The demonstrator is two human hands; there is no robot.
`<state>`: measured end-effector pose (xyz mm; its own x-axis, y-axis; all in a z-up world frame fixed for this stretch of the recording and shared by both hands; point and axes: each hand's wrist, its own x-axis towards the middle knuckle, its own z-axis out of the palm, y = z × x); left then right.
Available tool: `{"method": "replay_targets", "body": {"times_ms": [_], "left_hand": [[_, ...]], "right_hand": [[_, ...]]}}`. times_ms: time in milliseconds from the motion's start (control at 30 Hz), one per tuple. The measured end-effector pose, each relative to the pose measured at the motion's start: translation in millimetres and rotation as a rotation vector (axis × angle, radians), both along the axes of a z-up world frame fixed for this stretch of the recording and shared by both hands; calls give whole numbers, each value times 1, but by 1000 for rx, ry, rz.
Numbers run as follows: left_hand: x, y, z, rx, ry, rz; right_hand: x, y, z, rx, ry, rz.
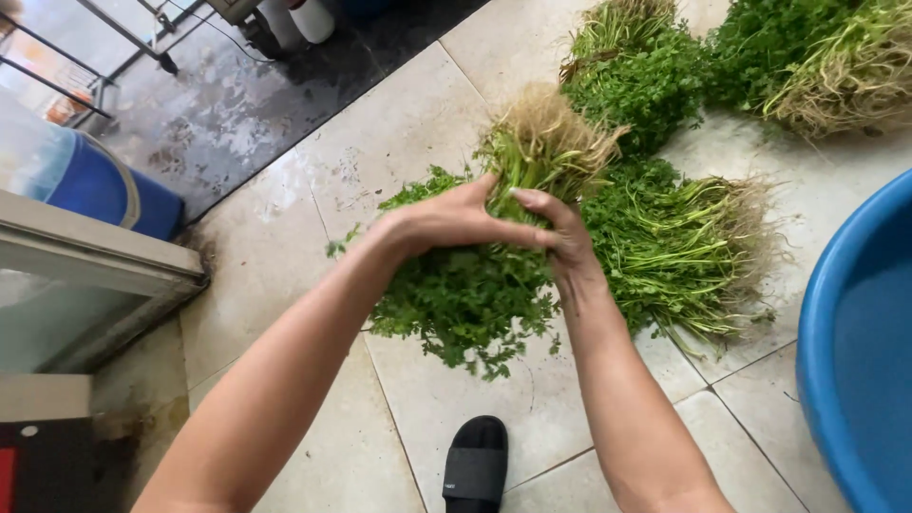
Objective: The recorder is cleaning roots off cilantro bunches and then chopping the cilantro into a plastic bowl on the floor.
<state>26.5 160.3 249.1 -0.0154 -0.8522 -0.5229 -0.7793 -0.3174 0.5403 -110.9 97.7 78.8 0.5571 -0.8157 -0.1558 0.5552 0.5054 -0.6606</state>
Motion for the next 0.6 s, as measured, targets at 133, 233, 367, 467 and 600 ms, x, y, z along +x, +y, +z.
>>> {"method": "replay_targets", "body": {"times_ms": [133, 233, 367, 467, 600], "left_hand": [[69, -19, 9, -46, 174, -6], [90, -29, 15, -66, 389, 10], [68, -24, -7, -14, -14, -255], [65, -18, -62, -69, 130, -367], [58, 1, -91, -119, 445, -406]], "right_hand": [[-5, -14, -19, -114, 12, -40], [-11, -5, -6, -119, 3, 15], [-15, 11, 4, -232, 257, -32], [-14, 15, 13, -207, 398, -126], [-6, 27, 22, -140, 352, -188]]}}
